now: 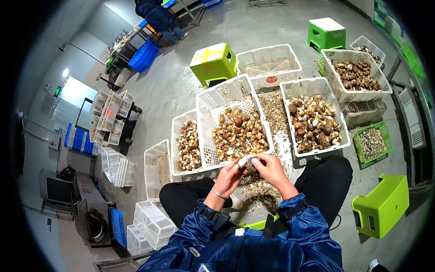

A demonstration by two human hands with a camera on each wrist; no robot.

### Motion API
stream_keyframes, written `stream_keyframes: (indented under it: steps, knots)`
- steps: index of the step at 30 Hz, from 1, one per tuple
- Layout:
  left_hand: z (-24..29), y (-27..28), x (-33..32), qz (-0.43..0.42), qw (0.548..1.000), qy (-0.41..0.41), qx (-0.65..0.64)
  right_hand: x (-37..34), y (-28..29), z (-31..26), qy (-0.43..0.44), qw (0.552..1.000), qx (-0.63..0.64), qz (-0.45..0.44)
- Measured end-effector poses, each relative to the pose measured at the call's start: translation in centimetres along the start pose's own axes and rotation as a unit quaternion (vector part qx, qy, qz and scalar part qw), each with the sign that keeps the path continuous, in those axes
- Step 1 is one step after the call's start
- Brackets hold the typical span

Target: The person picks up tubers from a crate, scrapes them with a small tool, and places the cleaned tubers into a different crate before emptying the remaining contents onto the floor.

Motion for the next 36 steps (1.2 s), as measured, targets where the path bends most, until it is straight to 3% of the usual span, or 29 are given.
stream_keyframes:
  steps: [1, 2, 7, 9, 12, 13, 15, 18, 21, 25, 30, 34, 36]
  knots:
    - [0.1, -0.4, -0.1, -0.022, 0.999, 0.008, -0.041, 0.0, 0.2, -0.1, 0.002, 1.0, -0.008, 0.01]
    - [0.4, -1.0, -0.4, -0.047, 0.997, 0.001, -0.063, 0.4, 0.5, -1.6, 0.091, 0.995, -0.021, 0.026]
    - [-0.1, -0.2, -0.1, -0.002, 1.0, -0.002, -0.02, 0.2, -1.2, -2.1, 0.105, 0.991, -0.061, -0.051]
    - [-0.5, 0.0, 0.0, 0.012, 1.0, 0.003, -0.004, -0.1, -1.1, -1.9, 0.081, 0.995, -0.038, -0.031]
    - [-0.4, -0.8, -0.4, -0.024, 0.999, 0.015, -0.024, -0.4, -1.0, -1.1, -0.046, 0.996, 0.064, -0.048]
    - [-0.4, -1.2, -0.6, -0.036, 0.999, 0.018, -0.03, -0.2, -0.6, -1.0, -0.022, 0.998, 0.052, -0.042]
    - [-0.9, -1.2, -0.6, -0.038, 0.996, 0.03, -0.078, -0.2, -0.6, 1.2, -0.059, 0.995, 0.073, -0.041]
    - [-1.1, -1.6, -0.6, -0.059, 0.991, 0.035, -0.112, -0.2, -0.8, -0.7, -0.011, 0.995, 0.099, -0.027]
    - [-1.0, -1.4, -0.6, -0.008, 0.999, 0.033, -0.04, -0.3, -0.9, -1.1, 0.028, 0.998, 0.023, -0.044]
    - [-1.3, -1.0, -0.6, -0.014, 0.996, 0.034, -0.079, -0.6, 0.3, 1.2, -0.067, 0.997, 0.03, -0.01]
    - [-2.1, -0.7, 0.2, -0.056, 0.978, 0.062, -0.192, -0.2, 0.1, -0.5, 0.002, 0.999, 0.038, 0.007]
    - [-2.7, -0.2, 0.7, -0.05, 0.986, 0.069, -0.141, -0.1, -0.7, -1.1, 0.071, 0.996, -0.04, -0.023]
    - [-2.9, 0.0, 0.8, -0.026, 0.988, 0.067, -0.138, -0.2, -0.1, -0.1, 0.019, 0.999, -0.039, -0.002]
Point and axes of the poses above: each hand's wrist, its own x-axis towards the middle knuckle, its own y-axis out of the back of the hand, z = x × y, the point moved 10 cm from there along x, towards the middle knuckle, and after that the axes turned 15 degrees about y, right-handed, at the moved point
